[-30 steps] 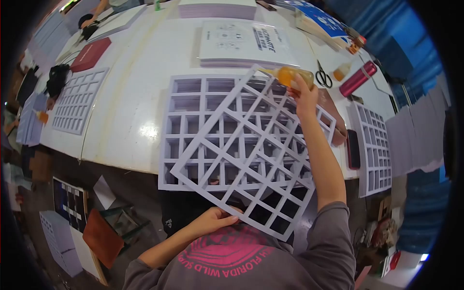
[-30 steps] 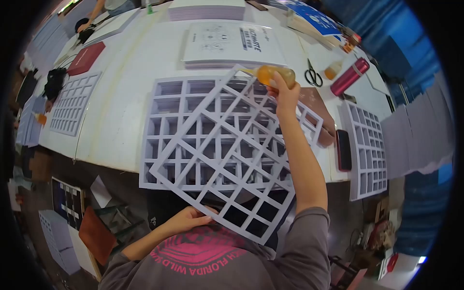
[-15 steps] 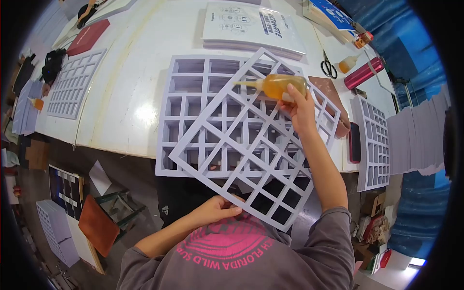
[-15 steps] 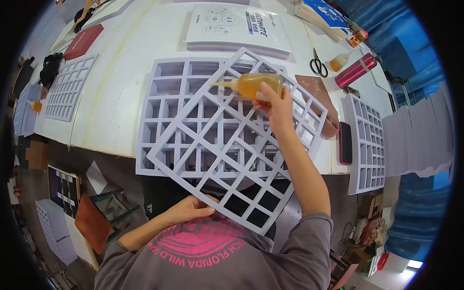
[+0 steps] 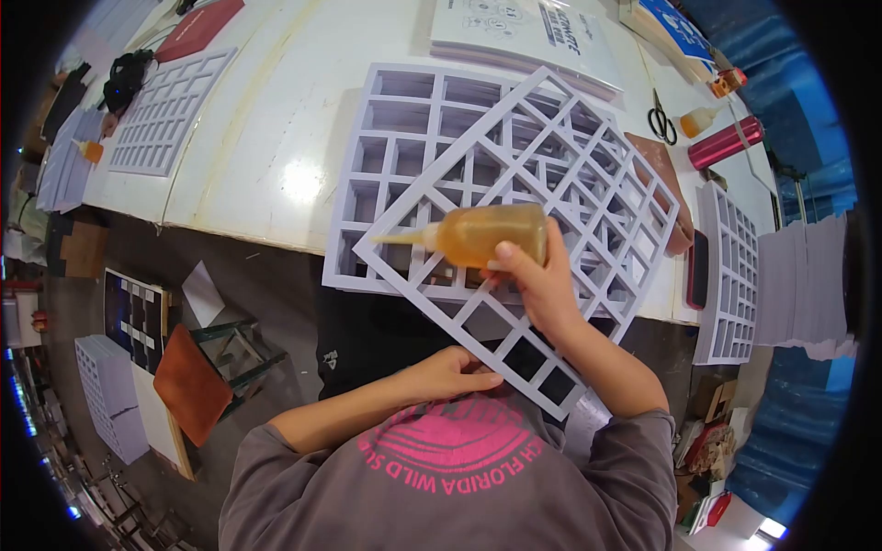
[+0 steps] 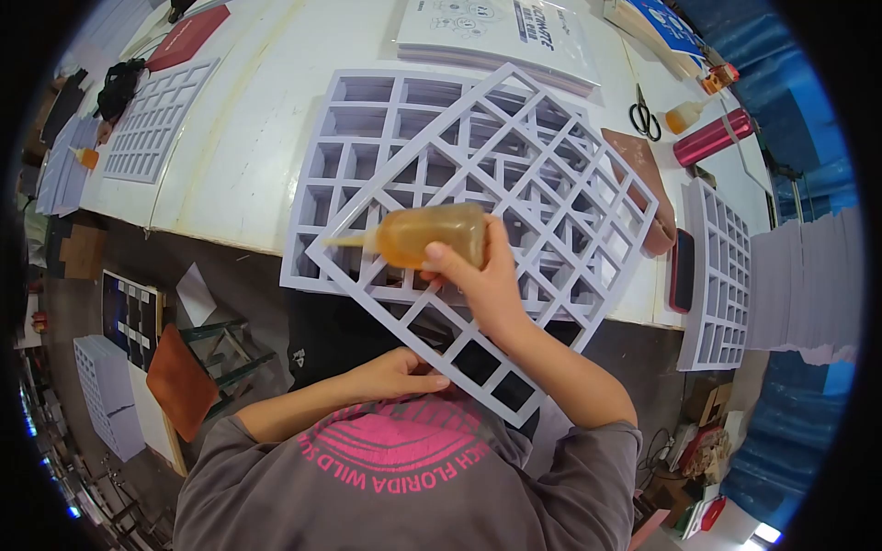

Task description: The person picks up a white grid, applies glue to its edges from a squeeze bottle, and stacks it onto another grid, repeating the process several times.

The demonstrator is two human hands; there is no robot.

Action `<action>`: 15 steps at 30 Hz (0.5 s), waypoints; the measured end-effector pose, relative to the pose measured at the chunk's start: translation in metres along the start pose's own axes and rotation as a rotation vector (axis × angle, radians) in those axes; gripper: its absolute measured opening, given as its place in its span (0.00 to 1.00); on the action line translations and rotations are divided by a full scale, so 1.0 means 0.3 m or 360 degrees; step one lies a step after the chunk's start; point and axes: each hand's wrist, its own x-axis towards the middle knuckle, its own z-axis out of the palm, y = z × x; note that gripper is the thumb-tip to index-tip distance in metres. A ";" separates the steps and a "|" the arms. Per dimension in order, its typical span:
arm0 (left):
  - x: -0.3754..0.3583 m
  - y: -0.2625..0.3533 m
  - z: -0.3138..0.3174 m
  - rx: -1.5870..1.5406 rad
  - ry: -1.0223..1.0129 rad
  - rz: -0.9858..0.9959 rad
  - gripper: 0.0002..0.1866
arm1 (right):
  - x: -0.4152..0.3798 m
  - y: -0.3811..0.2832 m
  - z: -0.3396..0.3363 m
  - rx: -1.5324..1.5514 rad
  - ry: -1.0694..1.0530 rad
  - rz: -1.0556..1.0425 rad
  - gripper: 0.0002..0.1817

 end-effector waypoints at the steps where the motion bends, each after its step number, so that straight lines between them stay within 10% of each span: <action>1: 0.006 -0.003 0.002 0.0012 -0.0012 -0.0032 0.19 | -0.012 0.005 0.021 0.0009 -0.0049 0.0021 0.27; 6: 0.006 0.003 0.007 -0.0013 0.0038 0.0086 0.16 | -0.025 -0.050 -0.021 0.0675 -0.0201 0.0567 0.20; 15: -0.058 -0.053 -0.115 -0.0515 0.0372 0.0343 0.18 | 0.115 -0.254 -0.552 0.0144 0.0861 -0.0681 0.24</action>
